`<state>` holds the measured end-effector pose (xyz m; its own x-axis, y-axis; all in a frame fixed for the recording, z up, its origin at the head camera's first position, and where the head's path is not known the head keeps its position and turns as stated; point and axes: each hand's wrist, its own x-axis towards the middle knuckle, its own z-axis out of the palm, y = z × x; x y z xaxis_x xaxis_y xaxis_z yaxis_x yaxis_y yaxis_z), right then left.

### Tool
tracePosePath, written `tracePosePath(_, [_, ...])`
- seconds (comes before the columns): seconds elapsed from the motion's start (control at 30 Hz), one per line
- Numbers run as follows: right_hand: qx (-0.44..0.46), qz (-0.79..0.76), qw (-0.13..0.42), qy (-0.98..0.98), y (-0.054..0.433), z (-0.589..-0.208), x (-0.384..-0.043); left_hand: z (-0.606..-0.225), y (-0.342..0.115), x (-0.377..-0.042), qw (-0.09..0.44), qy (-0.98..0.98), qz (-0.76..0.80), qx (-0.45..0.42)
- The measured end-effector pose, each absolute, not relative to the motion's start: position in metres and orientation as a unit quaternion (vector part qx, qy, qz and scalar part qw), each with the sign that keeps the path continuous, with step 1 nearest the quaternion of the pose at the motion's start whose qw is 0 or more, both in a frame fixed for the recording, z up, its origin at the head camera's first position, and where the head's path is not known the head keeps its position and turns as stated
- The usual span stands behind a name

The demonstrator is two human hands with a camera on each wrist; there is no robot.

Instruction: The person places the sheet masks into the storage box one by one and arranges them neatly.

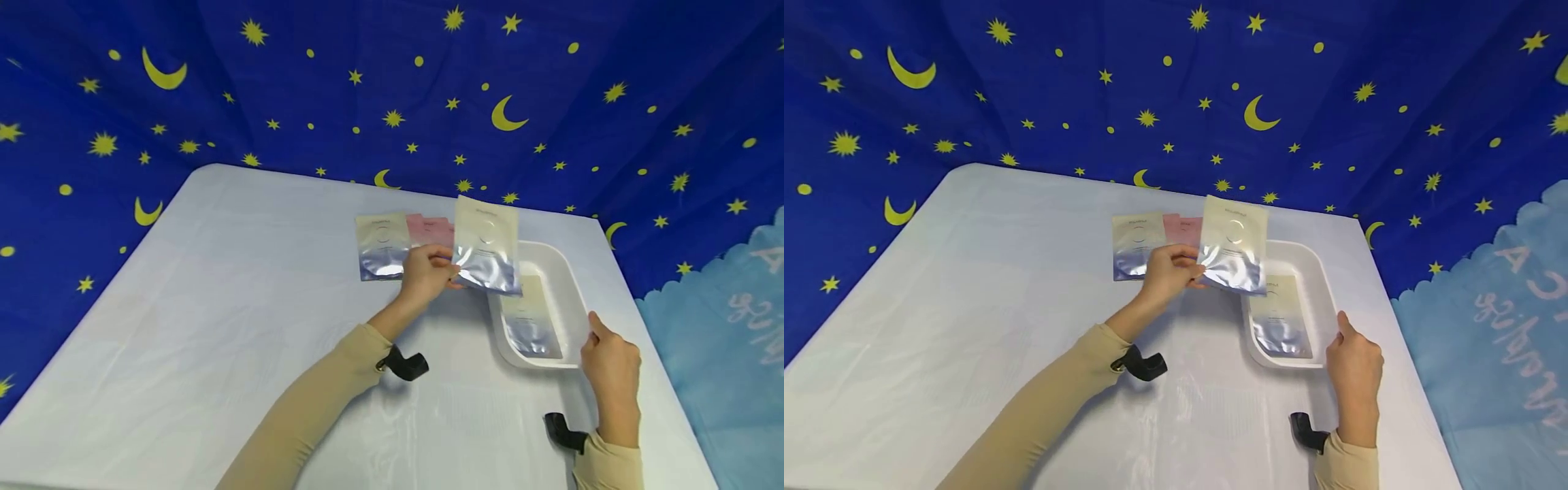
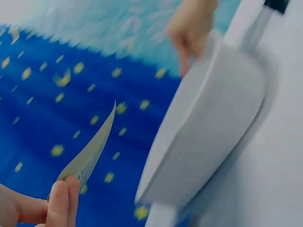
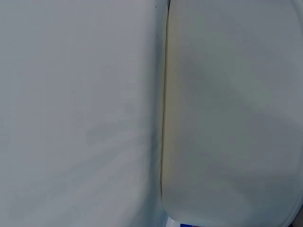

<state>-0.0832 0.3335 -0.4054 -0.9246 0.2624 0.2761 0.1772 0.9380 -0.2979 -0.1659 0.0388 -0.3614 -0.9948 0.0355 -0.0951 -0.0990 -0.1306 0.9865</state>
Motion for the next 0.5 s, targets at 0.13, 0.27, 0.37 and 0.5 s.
tracePosePath(0.13, [-0.127, 0.134, 0.139, -0.973, 0.334, -0.404, -0.085, -0.367, 0.075, -0.155, 0.065, 0.682, 0.728, -0.010])
tracePosePath(0.27, [-0.130, 0.131, 0.135, -0.973, 0.334, -0.405, -0.084, -0.375, 0.096, -0.145, 0.074, 0.698, 0.712, -0.007])
tracePosePath(0.37, [-0.122, 0.129, 0.151, -0.972, 0.335, -0.405, -0.084, -0.381, 0.106, -0.139, 0.069, 0.714, 0.697, 0.004])
tracePosePath(0.5, [-0.107, 0.125, 0.166, -0.972, 0.335, -0.405, -0.083, -0.387, 0.114, -0.131, 0.064, 0.736, 0.674, 0.019])
